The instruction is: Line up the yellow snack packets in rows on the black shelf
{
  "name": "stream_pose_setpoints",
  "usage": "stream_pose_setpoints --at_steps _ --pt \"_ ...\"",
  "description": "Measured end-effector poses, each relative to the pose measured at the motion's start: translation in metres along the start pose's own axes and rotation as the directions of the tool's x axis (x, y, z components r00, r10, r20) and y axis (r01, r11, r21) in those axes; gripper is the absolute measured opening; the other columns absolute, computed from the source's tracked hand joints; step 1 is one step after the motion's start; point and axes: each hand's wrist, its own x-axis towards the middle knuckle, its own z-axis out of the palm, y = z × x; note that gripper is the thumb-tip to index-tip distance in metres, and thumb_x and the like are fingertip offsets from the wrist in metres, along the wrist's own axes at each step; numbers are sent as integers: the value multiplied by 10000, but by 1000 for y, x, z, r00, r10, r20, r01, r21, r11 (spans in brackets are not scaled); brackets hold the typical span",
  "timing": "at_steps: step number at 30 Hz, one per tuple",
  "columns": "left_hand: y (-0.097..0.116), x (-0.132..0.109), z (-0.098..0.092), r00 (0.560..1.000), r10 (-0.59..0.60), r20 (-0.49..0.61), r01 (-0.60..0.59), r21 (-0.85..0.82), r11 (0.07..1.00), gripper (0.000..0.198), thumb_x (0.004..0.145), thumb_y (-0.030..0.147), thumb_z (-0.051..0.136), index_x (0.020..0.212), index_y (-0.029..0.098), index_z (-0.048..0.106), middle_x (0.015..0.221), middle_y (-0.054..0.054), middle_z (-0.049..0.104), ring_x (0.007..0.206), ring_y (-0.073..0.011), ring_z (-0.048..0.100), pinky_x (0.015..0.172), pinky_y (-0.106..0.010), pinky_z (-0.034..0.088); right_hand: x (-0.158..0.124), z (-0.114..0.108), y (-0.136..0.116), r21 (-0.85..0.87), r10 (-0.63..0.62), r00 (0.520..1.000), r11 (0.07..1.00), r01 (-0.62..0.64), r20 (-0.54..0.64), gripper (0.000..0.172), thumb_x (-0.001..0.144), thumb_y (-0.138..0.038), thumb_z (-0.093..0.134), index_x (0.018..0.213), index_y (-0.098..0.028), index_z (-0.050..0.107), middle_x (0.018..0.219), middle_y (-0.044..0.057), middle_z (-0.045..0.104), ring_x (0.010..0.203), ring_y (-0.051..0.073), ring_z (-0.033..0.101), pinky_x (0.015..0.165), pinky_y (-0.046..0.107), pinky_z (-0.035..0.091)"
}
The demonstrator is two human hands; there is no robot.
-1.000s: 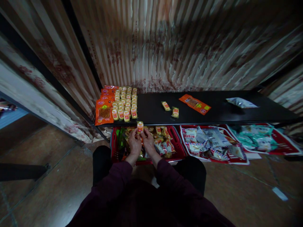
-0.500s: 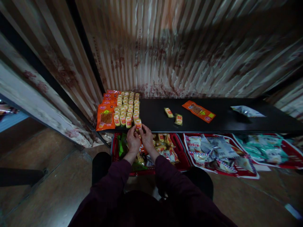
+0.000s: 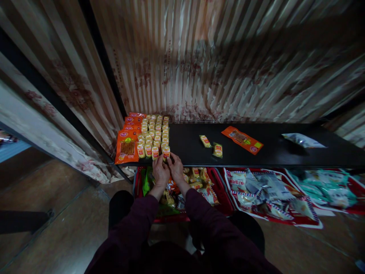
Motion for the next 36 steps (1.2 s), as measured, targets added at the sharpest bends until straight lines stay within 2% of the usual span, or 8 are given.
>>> stream_pose_setpoints --at_steps 10,18,28,36 --pt "-6 5 4 1000 17 21 -18 41 999 480 684 21 465 1084 203 655 1164 -96 613 1140 -230 502 1038 -374 353 7 8 10 -70 6 1000 998 -5 6 349 802 -348 507 1051 -143 641 1076 139 653 986 242 580 925 407 424" --pt "-17 6 9 995 67 79 -85 246 965 482 743 43 407 1181 117 595 1221 -137 569 1184 -213 485 1049 -355 369 9 5 9 -136 -27 999 990 33 44 376 824 -303 487 1138 -127 596 1129 145 637 1040 242 569 932 403 431" --pt "-26 6 13 988 139 68 -152 266 952 495 741 38 410 1192 138 588 1216 -130 557 1188 -217 481 1051 -382 376 9 8 14 -163 -60 997 984 68 53 377 834 -295 466 1154 -136 586 1125 138 638 1028 238 572 931 402 438" --pt "-27 4 11 987 138 79 -155 287 945 504 739 29 402 1197 131 587 1232 -129 545 1194 -225 468 1049 -386 374 7 8 17 -161 -73 995 984 82 64 369 850 -316 451 1146 -142 585 1140 142 623 1044 233 561 950 402 432"
